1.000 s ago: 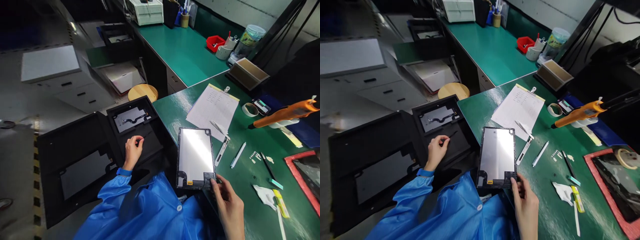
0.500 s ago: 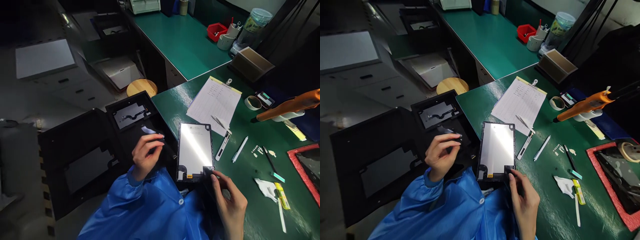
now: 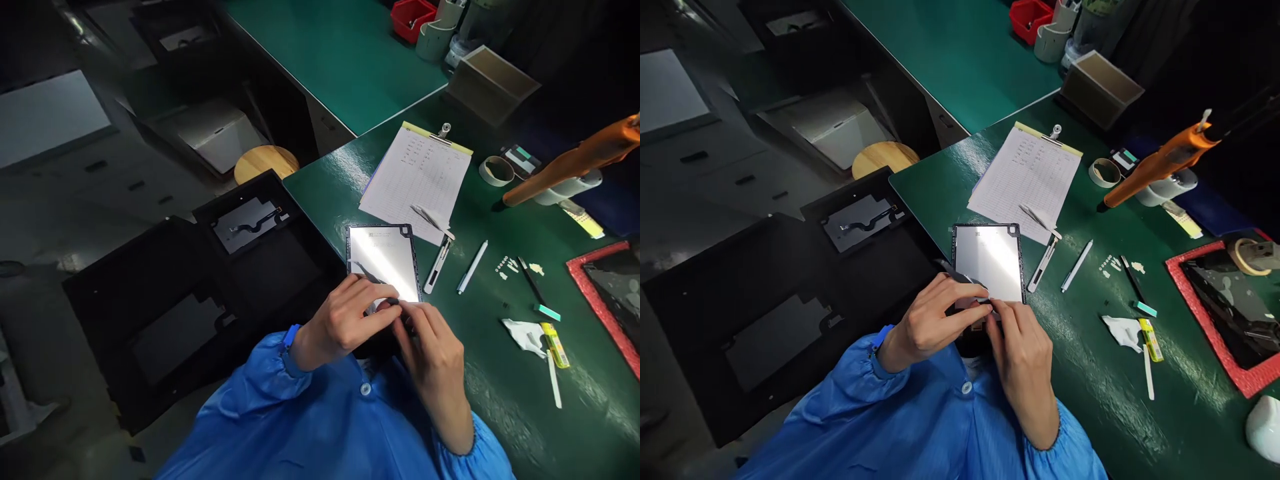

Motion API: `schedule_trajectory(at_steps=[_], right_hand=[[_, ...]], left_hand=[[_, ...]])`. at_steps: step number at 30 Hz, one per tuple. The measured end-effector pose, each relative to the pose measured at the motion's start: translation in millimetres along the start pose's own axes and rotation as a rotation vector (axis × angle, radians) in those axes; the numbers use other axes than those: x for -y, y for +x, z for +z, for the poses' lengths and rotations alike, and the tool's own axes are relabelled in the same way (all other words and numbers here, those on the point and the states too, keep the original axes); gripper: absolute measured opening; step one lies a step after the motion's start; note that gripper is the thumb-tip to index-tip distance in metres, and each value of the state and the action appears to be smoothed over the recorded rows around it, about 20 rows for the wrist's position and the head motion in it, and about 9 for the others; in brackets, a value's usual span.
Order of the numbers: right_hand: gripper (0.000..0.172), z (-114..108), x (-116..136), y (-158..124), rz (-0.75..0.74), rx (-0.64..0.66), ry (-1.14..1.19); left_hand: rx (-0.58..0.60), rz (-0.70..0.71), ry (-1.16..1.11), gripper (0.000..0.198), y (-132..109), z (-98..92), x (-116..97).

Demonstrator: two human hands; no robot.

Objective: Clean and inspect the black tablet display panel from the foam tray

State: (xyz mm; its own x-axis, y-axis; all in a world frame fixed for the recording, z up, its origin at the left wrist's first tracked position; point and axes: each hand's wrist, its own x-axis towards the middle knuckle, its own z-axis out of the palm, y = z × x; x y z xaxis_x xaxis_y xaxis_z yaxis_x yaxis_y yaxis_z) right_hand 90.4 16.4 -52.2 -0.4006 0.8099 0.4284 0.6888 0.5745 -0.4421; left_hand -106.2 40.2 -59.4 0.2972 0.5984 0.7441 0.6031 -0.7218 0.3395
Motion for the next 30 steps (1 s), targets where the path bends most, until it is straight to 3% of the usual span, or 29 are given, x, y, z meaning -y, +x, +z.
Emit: schedule_trajectory(at_steps=[4,7,11,14,18,22,26,30], right_hand=[[0.017,-13,-14,2,0.014,0.074,0.146],[0.015,-19,-22,5,0.130,0.203,0.351],[0.027,-13,-32,16,0.285,0.382,0.571],[0.038,-5,-37,25,0.307,0.495,0.617],[0.046,1,-44,32,0.252,0.619,0.589],[0.044,2,-49,32,0.191,0.649,0.592],[0.039,4,-50,28,0.097,0.629,0.573],[0.033,8,-51,25,0.015,0.590,0.548]], left_hand=[[-0.066,0.004,-0.020,0.025,-4,6.1,-3],[-0.241,-0.078,-0.051,0.025,-19,7.9,-7],[-0.492,-0.366,-0.104,0.033,-46,13.5,-14],[-0.548,-0.616,-0.224,0.028,-71,23.1,-20],[-0.512,-0.954,-0.480,0.027,-104,33.4,-31],[-0.332,-1.236,-0.805,0.033,-118,35.9,-44],[-0.173,-1.375,-1.035,0.042,-115,38.3,-52],[-0.109,-1.411,-1.139,0.045,-113,40.5,-53]])
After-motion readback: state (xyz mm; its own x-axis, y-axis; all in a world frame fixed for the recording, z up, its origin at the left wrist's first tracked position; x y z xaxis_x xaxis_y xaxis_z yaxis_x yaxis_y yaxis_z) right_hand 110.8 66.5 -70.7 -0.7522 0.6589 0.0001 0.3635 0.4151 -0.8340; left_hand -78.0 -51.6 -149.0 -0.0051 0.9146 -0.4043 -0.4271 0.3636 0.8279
